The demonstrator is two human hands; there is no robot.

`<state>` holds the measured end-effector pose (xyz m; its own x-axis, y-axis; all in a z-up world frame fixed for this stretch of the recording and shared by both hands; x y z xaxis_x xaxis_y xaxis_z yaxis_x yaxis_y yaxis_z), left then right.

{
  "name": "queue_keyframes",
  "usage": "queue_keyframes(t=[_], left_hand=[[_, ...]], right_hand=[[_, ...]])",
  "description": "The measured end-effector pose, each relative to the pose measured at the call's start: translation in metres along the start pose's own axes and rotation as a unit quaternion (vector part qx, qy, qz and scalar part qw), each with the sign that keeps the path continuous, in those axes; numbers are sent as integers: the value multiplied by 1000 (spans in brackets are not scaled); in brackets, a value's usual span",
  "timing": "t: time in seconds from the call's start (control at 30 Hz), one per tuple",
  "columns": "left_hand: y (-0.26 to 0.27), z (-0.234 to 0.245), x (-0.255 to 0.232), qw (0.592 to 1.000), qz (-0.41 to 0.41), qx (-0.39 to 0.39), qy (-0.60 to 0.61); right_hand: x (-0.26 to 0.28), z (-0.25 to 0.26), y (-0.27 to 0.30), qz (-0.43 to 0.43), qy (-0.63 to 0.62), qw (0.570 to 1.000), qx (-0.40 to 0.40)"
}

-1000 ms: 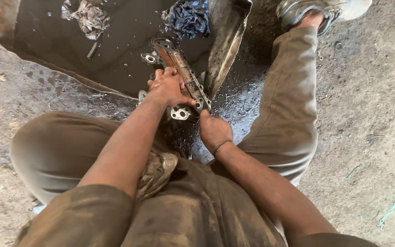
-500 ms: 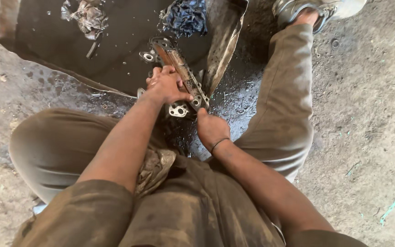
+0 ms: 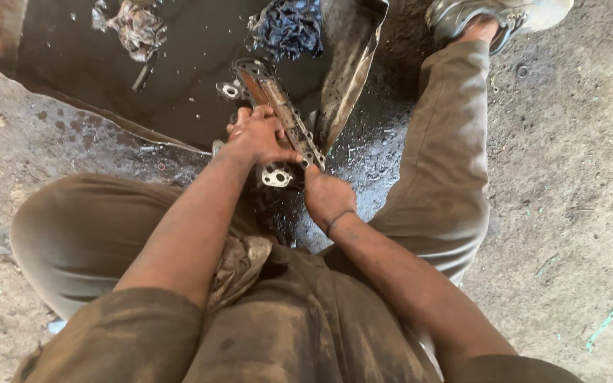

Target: The person scrubs a metallic engine part with a wire brush and a rag while sitting on the floor. They repeatedly scrub the surface and edges, then lift the part to inspect it.

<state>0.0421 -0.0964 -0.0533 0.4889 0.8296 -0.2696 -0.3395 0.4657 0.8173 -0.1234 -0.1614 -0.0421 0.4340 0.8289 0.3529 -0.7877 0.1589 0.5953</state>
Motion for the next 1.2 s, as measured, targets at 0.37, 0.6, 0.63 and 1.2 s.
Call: queue_keyframes(t=[0.37, 0.6, 0.63, 1.2], left_hand=[[0, -3, -4, 995, 92, -17, -24], [-1, 0, -1, 1000, 1, -15, -20], [-3, 1, 1, 1000, 8, -13, -20], [6, 6, -6, 999, 37, -35, 13]], right_hand=[[-11, -1, -11, -36, -5, 999, 33], [-8, -13, 8, -6, -16, 999, 42], [-8, -13, 7, -5, -18, 999, 29], [-2, 4, -7, -22, 0, 1000, 19]])
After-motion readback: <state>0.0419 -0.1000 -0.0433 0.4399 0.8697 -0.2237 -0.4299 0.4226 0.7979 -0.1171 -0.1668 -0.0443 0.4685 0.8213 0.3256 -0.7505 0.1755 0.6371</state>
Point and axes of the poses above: each hand's wrist, its own y-axis away from the middle knuckle, its own z-axis out of the back of the hand, x = y × z, the point moved 8 cm from there along -y, towards the middle knuckle, and after that the axes turned 13 degrees about x, right-handed, at the moved point
